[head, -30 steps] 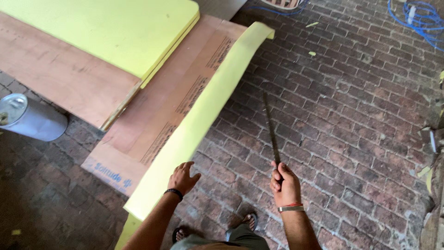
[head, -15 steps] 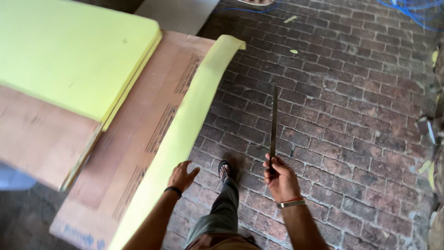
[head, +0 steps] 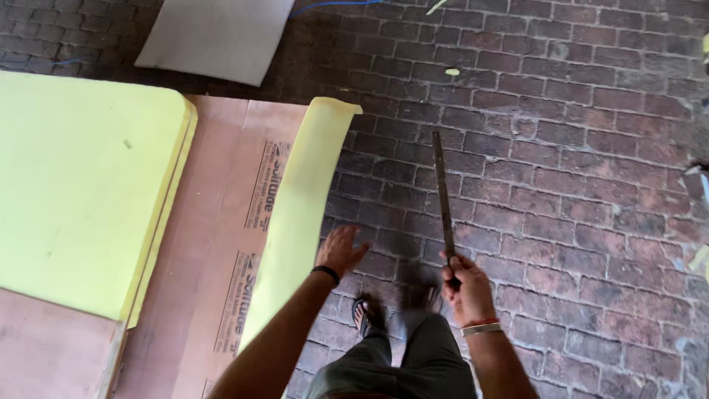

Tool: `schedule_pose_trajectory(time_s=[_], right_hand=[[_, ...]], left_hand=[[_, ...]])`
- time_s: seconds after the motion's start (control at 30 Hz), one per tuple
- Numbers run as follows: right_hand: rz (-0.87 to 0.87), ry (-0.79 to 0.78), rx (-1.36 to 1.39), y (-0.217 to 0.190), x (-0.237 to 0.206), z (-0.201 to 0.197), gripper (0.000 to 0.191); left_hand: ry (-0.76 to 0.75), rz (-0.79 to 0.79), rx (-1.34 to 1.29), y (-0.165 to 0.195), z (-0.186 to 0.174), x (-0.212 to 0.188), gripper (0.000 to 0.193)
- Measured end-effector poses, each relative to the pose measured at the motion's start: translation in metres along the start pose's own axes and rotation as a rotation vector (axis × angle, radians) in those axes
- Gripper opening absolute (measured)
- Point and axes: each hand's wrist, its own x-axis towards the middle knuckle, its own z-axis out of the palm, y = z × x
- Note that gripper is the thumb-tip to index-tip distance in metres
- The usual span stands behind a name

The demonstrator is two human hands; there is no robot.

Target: The person digs through a pile of foam scraps and picks up a yellow foam strip. They brush black adhesive along the edge of a plywood board, press the foam strip onto the glued edge, and then cut the foam with a knife.

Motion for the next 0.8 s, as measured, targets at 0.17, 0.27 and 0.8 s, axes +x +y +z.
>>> schedule_pose_trajectory(time_s=[0.17,0.27,0.8], right_hand=[[-0.018,0.038,-0.14,-0.039,0.076,-0.021,0.021],[0.021,-0.014,-0.169,-0.055,0.139,-0.024,0.021],[0.757,-0.155,0.129,0.018,0.241,0.094,0.016]], left_hand=[[0.051,-0.073,0.031,-0.038,0.003,0.063,0.061],[0.07,-0.122,0.373,-0.053,0.006,0.111,0.082],[-0.089,-0.185,0.501,-0.085,-0.048,0.295,0.067]])
